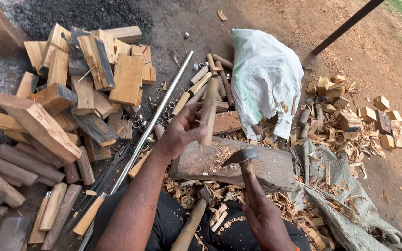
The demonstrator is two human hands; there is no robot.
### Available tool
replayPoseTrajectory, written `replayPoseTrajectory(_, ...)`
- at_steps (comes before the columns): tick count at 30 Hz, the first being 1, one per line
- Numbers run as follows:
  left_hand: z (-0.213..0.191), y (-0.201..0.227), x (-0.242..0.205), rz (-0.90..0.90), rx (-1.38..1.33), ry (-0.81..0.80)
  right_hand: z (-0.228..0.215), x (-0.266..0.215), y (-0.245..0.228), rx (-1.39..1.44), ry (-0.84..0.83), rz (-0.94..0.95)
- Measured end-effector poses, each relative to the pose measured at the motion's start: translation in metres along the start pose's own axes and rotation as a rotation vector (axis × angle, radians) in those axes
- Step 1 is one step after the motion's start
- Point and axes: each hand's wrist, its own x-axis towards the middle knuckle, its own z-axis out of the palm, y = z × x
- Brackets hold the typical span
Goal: The person sits on the ground and uses a hammer and chisel to carve a small wooden dowel, shaping it by hand while surrounded by wood scraps and tools.
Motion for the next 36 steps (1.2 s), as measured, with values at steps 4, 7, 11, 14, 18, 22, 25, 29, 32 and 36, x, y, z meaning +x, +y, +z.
replayPoseTrajectory(4, 0.01, -0.028, -0.003, -0.141, 0.024, -0.063, 0.0, 0.007, 0.004, 0.078, -0.036, -0.07)
replayPoseTrajectory(7, 0.018, -0.052, 0.002, -0.162, 0.009, -0.019, -0.003, 0.004, 0.005, 0.013, -0.019, -0.066)
replayPoseTrajectory(11, 0.019, -0.065, 0.009, -0.139, -0.036, -0.043, -0.003, 0.0, 0.009, 0.049, -0.021, -0.27)
replayPoseTrajectory(14, 0.014, -0.063, 0.005, -0.083, -0.165, -0.055, -0.002, 0.001, 0.009, -0.252, 0.081, -0.126)
replayPoseTrajectory(18, 0.015, -0.054, 0.002, -0.089, -0.022, -0.005, -0.007, 0.007, -0.006, -0.354, 0.055, -0.033)
replayPoseTrajectory(22, 0.025, -0.055, 0.006, -0.043, -0.057, 0.0, -0.01, 0.009, -0.016, -0.363, -0.008, -0.19)
replayPoseTrajectory(25, 0.026, -0.057, 0.012, -0.016, -0.197, -0.049, -0.011, 0.012, -0.023, -0.351, -0.033, -0.315)
replayPoseTrajectory(29, 0.011, -0.054, 0.01, 0.103, -0.084, -0.102, -0.019, 0.003, -0.04, -0.287, -0.014, -0.316)
replayPoseTrajectory(32, 0.011, -0.056, 0.014, 0.167, -0.103, -0.128, -0.032, -0.017, -0.06, -0.241, 0.055, -0.249)
replayPoseTrajectory(36, 0.013, -0.057, 0.015, 0.081, -0.138, -0.143, -0.024, -0.014, -0.081, -0.232, 0.108, -0.269)
